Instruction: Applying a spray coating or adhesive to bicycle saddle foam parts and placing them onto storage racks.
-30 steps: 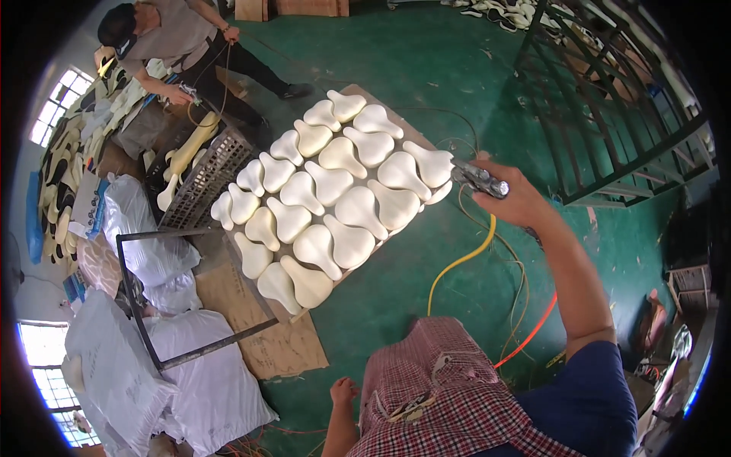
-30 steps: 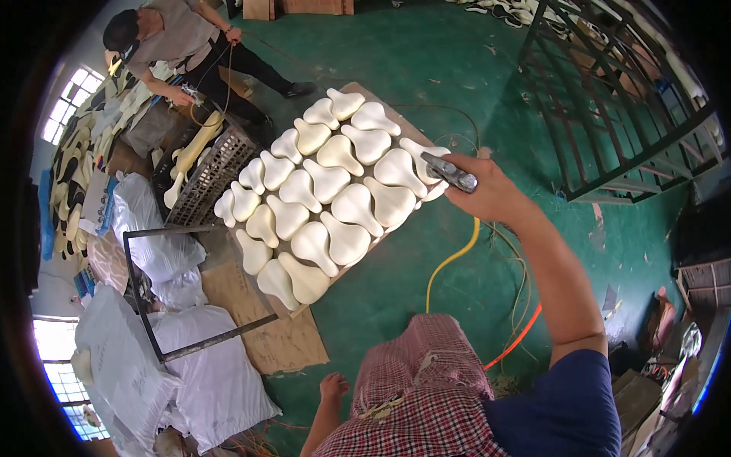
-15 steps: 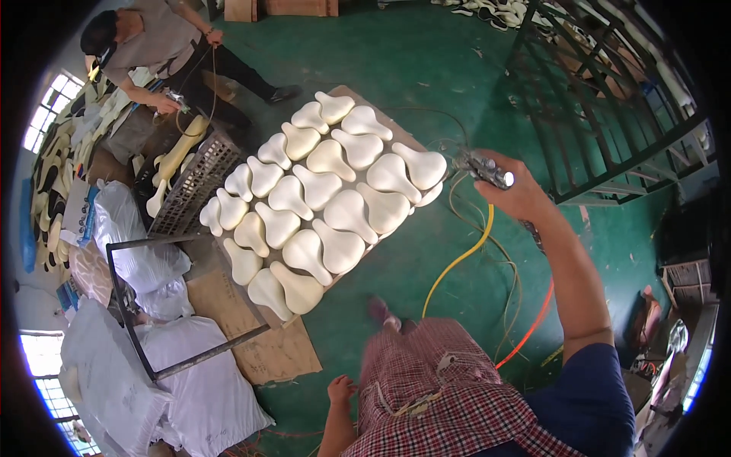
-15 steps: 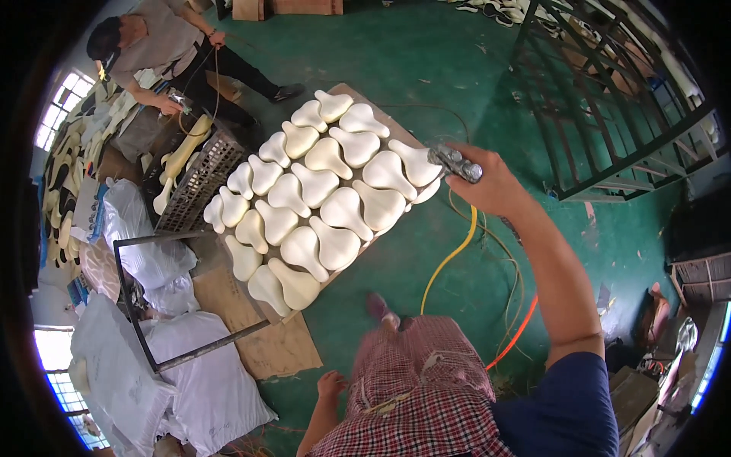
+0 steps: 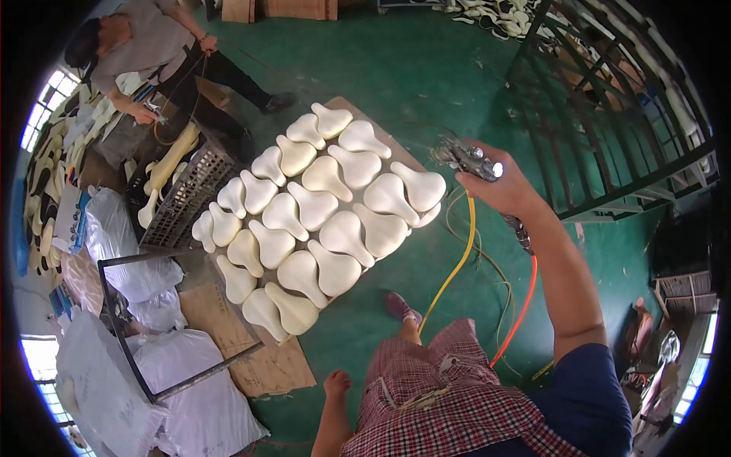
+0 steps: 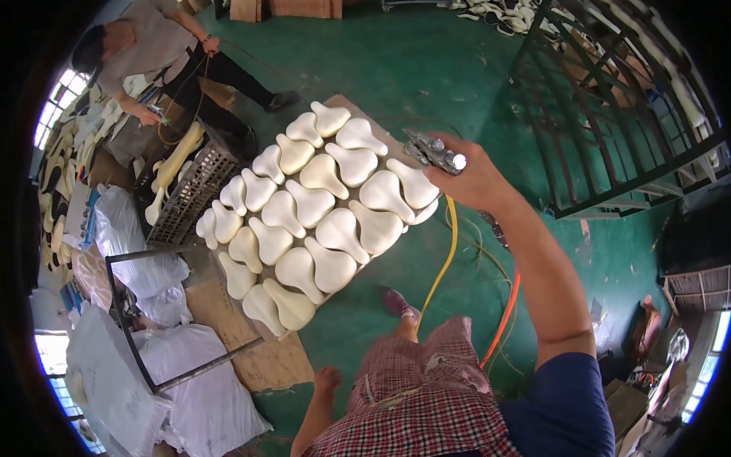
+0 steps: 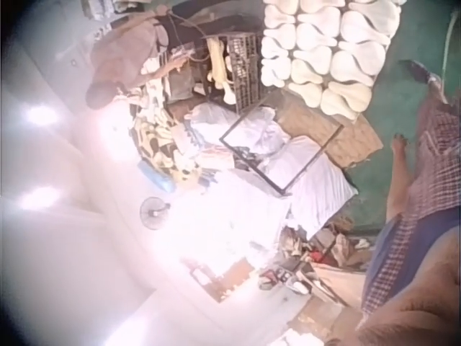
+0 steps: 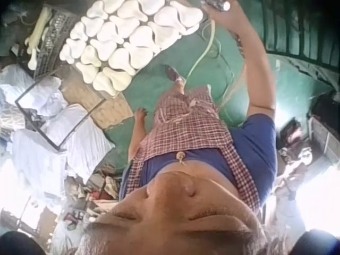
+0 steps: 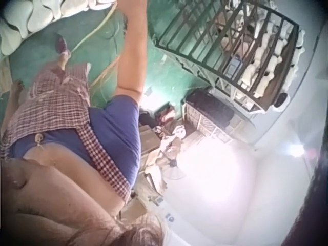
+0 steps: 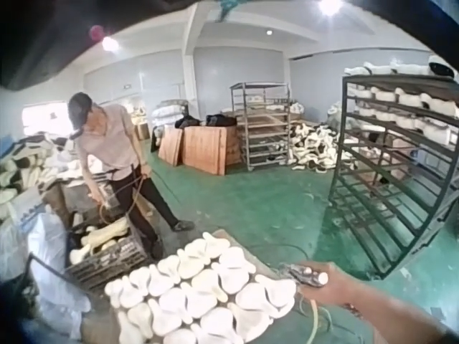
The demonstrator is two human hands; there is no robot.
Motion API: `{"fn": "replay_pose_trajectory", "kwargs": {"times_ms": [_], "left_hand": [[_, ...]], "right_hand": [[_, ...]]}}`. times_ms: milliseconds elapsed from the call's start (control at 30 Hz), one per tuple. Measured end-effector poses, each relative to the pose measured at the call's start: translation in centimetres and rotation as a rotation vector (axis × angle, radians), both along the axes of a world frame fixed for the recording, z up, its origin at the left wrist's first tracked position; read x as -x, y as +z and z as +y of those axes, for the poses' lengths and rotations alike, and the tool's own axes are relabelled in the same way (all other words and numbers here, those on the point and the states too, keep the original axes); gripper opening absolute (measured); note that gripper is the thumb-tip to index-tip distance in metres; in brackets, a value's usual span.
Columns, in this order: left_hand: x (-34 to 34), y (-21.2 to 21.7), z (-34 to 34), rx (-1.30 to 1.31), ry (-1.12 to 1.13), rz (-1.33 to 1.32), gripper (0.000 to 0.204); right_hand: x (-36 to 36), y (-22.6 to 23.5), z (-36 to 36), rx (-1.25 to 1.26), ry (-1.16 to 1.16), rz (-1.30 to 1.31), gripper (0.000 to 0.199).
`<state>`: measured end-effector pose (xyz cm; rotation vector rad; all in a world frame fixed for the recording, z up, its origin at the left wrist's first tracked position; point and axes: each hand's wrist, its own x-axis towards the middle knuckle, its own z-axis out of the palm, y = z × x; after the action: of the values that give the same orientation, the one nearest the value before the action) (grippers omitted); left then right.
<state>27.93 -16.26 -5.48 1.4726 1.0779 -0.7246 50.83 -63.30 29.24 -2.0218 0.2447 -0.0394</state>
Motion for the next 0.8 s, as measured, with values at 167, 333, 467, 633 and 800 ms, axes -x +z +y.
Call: {"fn": "replay_pose_trajectory", "kwargs": {"times_ms": [167,333,467,633,800], "left_hand": [[-3.4,1.5,-2.8,0.021,-0.063,-0.008,0.025],[-4.8,1.3,-3.5,-0.004,-0.127,0.005,0.025],[-5.5,1.5,-3.8,-0.019,-0.157,0.032,0.026],[-6.2,1.5,-4.8,-0.024,-0.175,0.039,0.027],[-6.5,1.4,-6.1,-0.018,-0.214,0.015,0.027]], "right_hand": [[-0.4,-0.7,-1.6,0.101,0.017,-0.034,0.044],[1.6,-0.6,-3.8,0.218,0.071,0.051,0.045],[0.2,-0.1,-3.0,0.101,0.024,0.001,0.044],[0.9,-1.0,-4.2,0.083,-0.042,-0.024,0.044],[5.2,-0.7,-6.1,0.181,-0.028,0.084,0.044]]}}
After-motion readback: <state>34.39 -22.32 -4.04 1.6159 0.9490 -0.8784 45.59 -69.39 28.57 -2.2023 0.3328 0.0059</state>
